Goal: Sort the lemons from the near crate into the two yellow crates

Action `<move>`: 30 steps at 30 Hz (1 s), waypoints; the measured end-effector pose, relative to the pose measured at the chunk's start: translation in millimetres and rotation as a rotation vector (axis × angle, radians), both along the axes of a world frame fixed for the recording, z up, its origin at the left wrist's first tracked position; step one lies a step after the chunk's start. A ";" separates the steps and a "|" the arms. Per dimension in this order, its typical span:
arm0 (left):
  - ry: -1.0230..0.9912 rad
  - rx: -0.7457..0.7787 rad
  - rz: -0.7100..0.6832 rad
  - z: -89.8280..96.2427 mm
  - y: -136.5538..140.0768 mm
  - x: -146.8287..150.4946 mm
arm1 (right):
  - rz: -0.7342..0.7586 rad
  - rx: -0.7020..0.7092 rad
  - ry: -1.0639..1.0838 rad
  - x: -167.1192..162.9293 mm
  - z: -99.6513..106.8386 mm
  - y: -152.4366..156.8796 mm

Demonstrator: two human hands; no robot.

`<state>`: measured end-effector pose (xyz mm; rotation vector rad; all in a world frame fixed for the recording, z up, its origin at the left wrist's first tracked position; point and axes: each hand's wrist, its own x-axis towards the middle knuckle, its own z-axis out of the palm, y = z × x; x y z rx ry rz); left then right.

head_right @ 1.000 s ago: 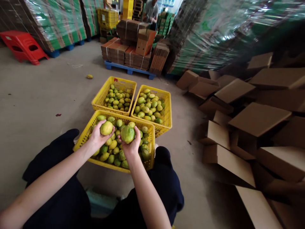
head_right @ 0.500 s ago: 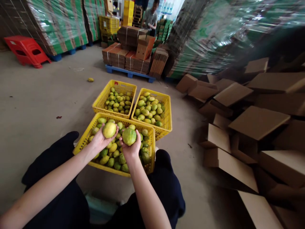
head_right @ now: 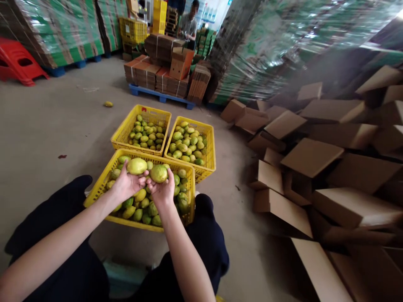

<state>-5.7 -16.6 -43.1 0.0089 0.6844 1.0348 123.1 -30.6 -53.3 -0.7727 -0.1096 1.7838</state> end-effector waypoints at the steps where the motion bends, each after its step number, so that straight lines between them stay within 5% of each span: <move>1: 0.012 0.013 -0.015 0.0 0.2 0.1 | 0.005 -0.011 -0.015 -0.6 0.0 0.7; 4: 0.128 0.038 -0.034 2.0 -0.3 -1.2 | -0.017 0.009 -0.109 -0.1 2.3 2.2; 8: 0.396 0.221 0.141 7.0 -6.9 -6.9 | -0.159 0.198 -0.324 5.5 8.1 -0.4; 12: 0.399 0.365 0.246 14.2 -12.2 -12.4 | -0.261 0.391 -0.568 8.7 8.8 -6.2; 18: 0.446 0.543 0.196 14.7 -9.6 -13.8 | -0.327 0.599 -0.760 12.3 8.4 -5.3; 30: 0.427 0.601 0.068 30.9 -6.2 -31.5 | -0.104 0.710 -0.682 37.7 27.7 -5.5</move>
